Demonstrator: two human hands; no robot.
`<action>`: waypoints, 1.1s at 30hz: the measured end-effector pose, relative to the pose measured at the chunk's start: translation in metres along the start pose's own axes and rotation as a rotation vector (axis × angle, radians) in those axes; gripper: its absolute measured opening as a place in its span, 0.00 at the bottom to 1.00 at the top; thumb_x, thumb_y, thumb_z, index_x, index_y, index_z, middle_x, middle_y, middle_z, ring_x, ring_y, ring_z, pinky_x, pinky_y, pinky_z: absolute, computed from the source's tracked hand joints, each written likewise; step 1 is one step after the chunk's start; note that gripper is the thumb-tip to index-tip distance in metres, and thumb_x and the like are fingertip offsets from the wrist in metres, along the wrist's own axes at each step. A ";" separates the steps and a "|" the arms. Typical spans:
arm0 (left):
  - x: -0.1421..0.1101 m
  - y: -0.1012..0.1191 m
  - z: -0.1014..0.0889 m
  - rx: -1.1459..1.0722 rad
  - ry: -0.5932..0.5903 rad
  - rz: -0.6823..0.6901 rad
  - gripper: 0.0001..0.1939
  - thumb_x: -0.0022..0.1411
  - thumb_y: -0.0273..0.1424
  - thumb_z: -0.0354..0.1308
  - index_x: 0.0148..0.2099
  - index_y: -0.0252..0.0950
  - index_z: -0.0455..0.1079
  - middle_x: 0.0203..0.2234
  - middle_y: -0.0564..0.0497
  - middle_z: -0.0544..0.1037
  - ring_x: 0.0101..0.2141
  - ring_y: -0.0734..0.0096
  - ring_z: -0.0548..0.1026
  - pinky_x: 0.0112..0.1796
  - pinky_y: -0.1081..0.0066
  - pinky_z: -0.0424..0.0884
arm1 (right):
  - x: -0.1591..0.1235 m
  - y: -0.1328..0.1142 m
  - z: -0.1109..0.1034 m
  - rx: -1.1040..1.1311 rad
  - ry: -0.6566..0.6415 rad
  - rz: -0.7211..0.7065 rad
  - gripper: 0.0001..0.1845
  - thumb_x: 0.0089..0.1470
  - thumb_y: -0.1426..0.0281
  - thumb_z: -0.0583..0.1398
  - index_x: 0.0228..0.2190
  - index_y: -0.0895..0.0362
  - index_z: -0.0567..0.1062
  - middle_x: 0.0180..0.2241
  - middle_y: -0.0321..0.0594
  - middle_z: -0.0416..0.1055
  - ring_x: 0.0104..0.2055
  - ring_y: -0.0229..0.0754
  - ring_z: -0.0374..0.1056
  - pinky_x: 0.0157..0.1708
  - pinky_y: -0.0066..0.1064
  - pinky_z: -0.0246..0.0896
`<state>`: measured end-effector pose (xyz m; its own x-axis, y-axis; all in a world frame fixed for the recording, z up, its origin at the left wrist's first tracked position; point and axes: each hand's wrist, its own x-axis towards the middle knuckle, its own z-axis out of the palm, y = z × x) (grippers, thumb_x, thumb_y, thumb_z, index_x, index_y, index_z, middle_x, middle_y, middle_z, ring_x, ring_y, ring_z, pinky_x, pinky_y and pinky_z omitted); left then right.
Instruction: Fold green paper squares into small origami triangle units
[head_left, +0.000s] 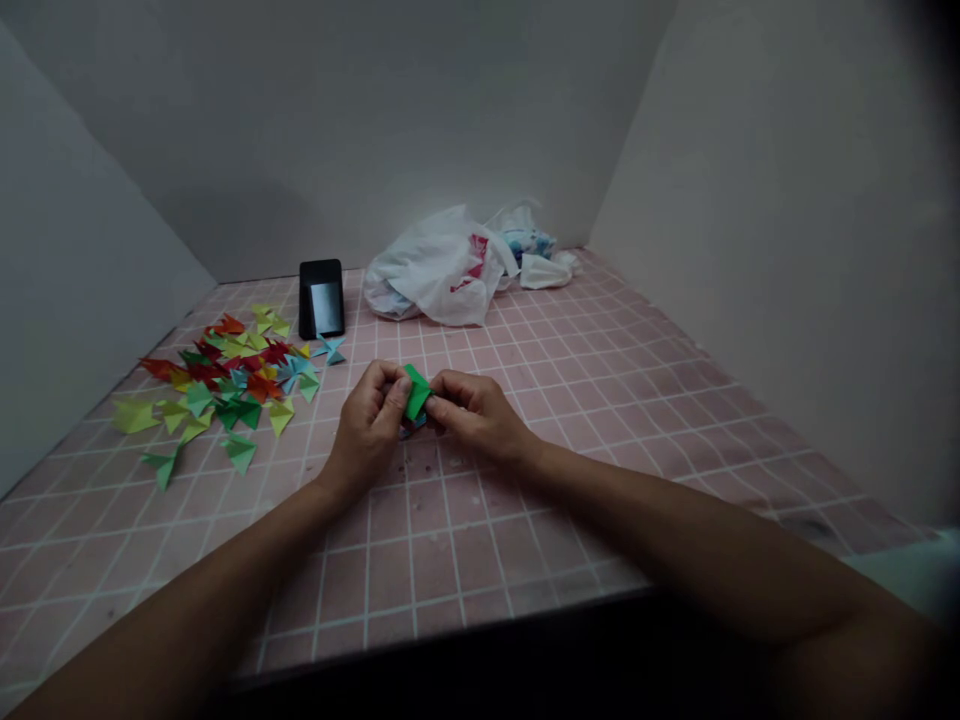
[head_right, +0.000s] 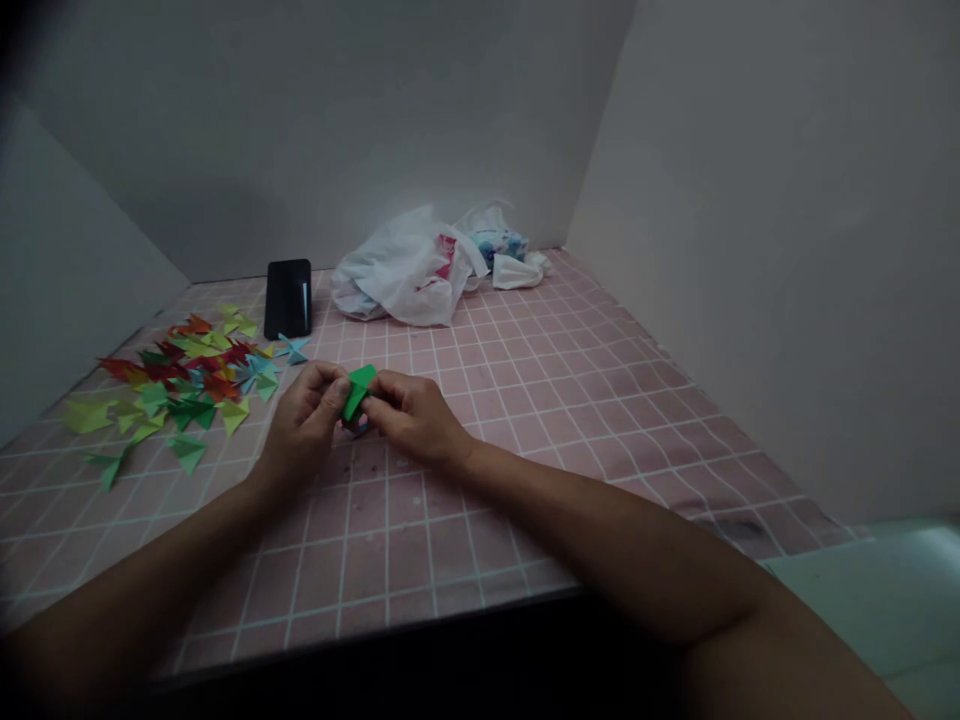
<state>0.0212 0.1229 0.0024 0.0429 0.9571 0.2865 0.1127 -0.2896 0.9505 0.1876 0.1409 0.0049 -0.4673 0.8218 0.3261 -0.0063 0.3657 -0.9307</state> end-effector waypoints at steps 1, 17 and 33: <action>0.000 0.000 0.000 0.003 0.008 0.003 0.14 0.66 0.43 0.60 0.37 0.39 0.65 0.24 0.57 0.69 0.22 0.75 0.69 0.23 0.74 0.68 | 0.000 0.000 0.000 0.030 -0.009 0.005 0.09 0.57 0.68 0.58 0.26 0.56 0.69 0.24 0.33 0.68 0.27 0.35 0.63 0.31 0.29 0.59; 0.002 0.003 0.000 -0.015 0.002 -0.024 0.13 0.64 0.42 0.61 0.36 0.39 0.65 0.22 0.58 0.68 0.19 0.77 0.66 0.20 0.75 0.64 | 0.002 0.006 -0.003 0.222 -0.022 0.135 0.23 0.64 0.52 0.56 0.27 0.57 0.72 0.23 0.36 0.71 0.25 0.36 0.68 0.28 0.29 0.65; 0.004 0.006 -0.005 0.107 -0.110 0.006 0.11 0.65 0.39 0.59 0.35 0.38 0.67 0.23 0.56 0.69 0.21 0.75 0.66 0.22 0.74 0.63 | 0.001 0.016 0.000 0.485 -0.127 0.373 0.17 0.56 0.57 0.66 0.27 0.58 0.73 0.20 0.32 0.70 0.20 0.33 0.65 0.22 0.25 0.60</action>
<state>0.0169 0.1250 0.0095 0.1522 0.9503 0.2717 0.2168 -0.3003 0.9289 0.1866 0.1475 -0.0098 -0.6164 0.7868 -0.0301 -0.2091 -0.2004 -0.9571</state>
